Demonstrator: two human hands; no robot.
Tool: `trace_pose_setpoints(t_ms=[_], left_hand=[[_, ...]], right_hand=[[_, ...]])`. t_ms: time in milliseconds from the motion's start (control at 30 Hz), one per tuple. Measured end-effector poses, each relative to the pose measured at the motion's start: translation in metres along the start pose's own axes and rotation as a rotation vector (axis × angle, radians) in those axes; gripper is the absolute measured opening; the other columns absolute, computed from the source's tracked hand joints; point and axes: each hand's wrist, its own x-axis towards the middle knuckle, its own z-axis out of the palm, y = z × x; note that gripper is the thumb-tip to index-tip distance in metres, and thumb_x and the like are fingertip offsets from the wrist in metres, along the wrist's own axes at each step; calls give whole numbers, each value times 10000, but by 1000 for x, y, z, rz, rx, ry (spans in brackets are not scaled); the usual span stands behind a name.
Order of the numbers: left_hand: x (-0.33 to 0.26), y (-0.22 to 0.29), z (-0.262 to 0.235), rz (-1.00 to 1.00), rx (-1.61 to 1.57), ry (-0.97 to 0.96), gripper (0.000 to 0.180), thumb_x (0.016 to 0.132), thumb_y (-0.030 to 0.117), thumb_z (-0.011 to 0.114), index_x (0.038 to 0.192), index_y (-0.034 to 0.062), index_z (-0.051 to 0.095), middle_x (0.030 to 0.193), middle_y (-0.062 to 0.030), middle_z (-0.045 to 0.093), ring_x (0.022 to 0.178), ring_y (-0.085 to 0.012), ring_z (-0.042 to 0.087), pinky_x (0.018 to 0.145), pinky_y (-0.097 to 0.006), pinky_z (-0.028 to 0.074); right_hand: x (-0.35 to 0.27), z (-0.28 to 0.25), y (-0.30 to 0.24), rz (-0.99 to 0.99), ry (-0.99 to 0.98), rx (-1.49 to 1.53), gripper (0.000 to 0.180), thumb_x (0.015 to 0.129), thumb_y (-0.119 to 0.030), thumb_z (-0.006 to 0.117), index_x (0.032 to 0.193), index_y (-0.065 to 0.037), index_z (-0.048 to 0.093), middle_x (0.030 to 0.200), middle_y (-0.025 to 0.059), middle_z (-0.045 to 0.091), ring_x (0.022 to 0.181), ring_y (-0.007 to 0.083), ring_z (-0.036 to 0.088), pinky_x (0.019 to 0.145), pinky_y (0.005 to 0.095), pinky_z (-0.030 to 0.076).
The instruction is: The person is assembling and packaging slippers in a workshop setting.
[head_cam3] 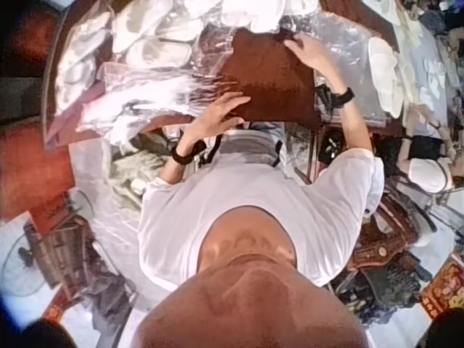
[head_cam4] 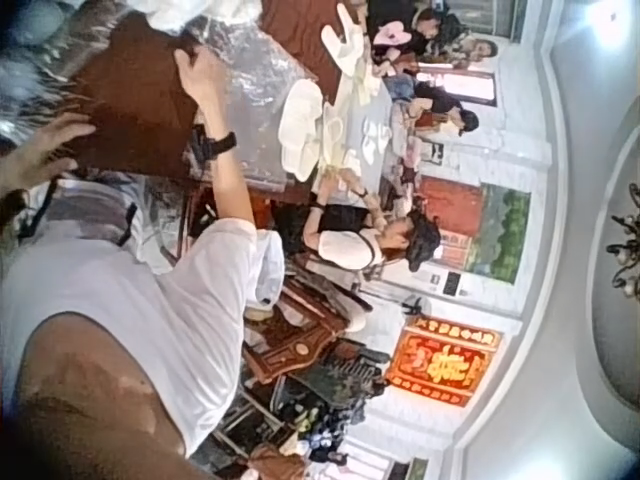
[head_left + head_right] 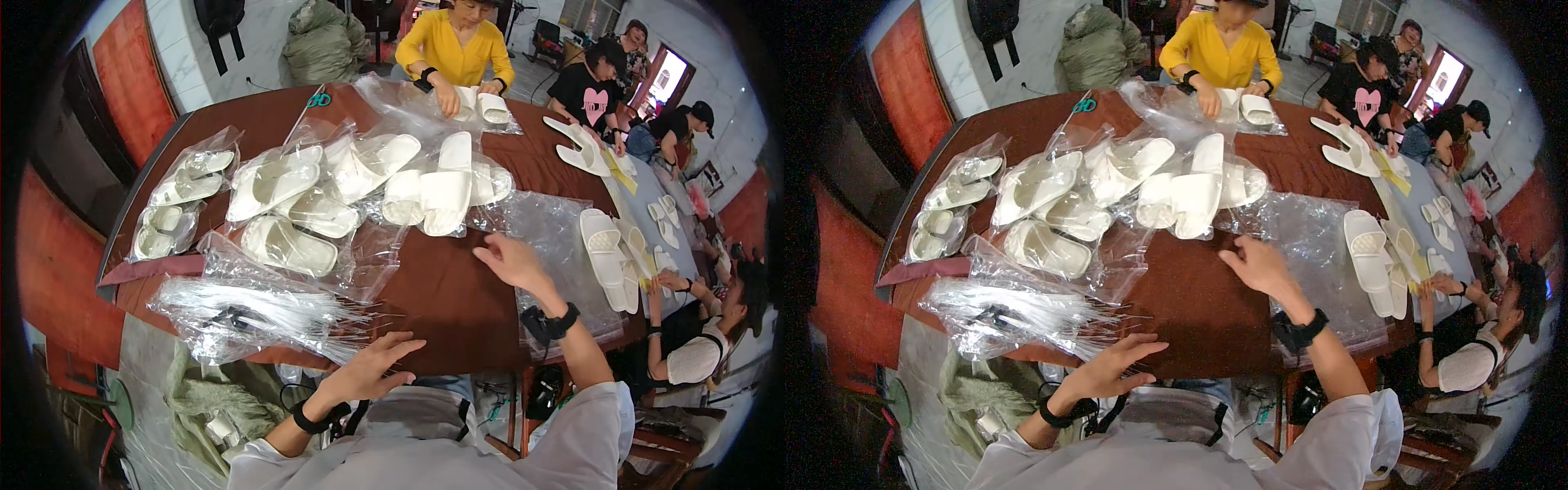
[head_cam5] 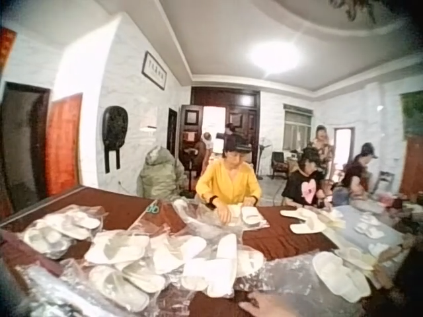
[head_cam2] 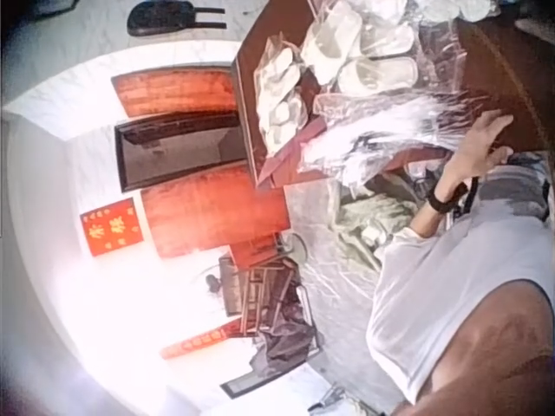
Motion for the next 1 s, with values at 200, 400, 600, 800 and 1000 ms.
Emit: trace_pose_setpoints(t_ms=[200, 400, 600, 800, 1000], left_hand=[[1, 0, 4, 31, -20, 15, 596, 858, 201, 684, 1389, 101, 432, 1380, -230, 420, 1232, -394, 462, 996, -422, 429], [0, -5, -7, 57, -50, 24, 589, 866, 194, 681, 1389, 93, 432, 1351, -212, 454, 1201, -376, 495, 982, -405, 437], [35, -12, -6, -130, -666, 78, 651, 921, 221, 649, 1443, 28, 312, 1302, -172, 516, 1063, -179, 579, 858, -300, 490], [111, -18, -45, -412, -1520, 163, 709, 929, 404, 602, 1434, 17, 289, 1331, -143, 499, 1160, -263, 537, 971, -411, 472], [154, -38, -79, -423, -1753, 203, 605, 923, 515, 544, 1270, 24, 472, 1202, -106, 599, 1065, -257, 567, 956, -400, 459]], right_hand=[[49, 39, -20, 276, -78, 598, 518, 930, -444, 557, 1061, 54, 611, 914, 144, 689, 797, 197, 677, 685, 303, 533], [47, 15, -45, 169, -1, 891, 391, 968, -356, 528, 911, 9, 655, 821, 89, 689, 700, 129, 651, 621, 247, 510], [48, -17, -63, 35, 122, 1023, 334, 971, -328, 527, 937, -19, 652, 869, 69, 688, 773, 129, 649, 674, 253, 508], [45, -43, -81, -134, 190, 1117, 325, 977, -313, 536, 1061, -13, 632, 1052, 91, 675, 966, 152, 641, 786, 284, 518], [33, -60, -92, -194, 244, 1149, 358, 974, -308, 546, 1144, -1, 617, 1086, 102, 669, 996, 163, 637, 806, 296, 523]])
